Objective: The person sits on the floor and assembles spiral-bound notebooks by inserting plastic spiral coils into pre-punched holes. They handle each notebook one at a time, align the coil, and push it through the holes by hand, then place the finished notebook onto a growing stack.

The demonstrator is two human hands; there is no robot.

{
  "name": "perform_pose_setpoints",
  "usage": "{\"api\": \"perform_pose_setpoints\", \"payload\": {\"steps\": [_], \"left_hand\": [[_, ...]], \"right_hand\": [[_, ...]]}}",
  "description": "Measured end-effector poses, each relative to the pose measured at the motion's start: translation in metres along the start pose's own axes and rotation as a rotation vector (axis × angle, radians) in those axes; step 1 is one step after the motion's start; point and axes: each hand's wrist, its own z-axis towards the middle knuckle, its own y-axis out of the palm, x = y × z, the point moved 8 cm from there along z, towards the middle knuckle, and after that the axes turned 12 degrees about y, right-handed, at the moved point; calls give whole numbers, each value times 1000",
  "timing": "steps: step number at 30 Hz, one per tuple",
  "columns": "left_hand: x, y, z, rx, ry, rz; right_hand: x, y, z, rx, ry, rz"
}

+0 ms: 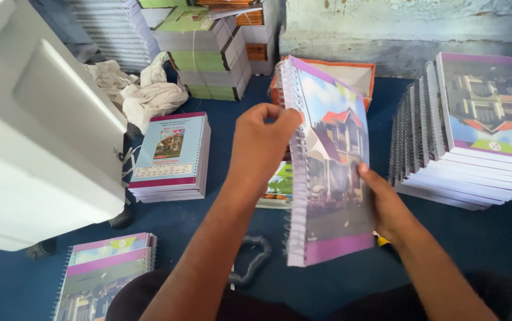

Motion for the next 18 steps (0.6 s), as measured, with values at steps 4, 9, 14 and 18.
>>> {"api": "perform_pose_setpoints", "payload": {"steps": [4, 9, 14, 18], "left_hand": [[-13, -1, 0, -30, 0, 43], [-49, -3, -12, -6, -174, -107], [-74, -4, -29, -155, -288, -150], [-101, -20, -35, -167, -392, -32]], "right_hand": [[-13, -8, -7, 22, -148, 156], [-26, -11, -21, 78, -255, 136], [-30, -8, -24, 124, -223, 129], [-30, -10, -20, 161, -225, 104]]}}
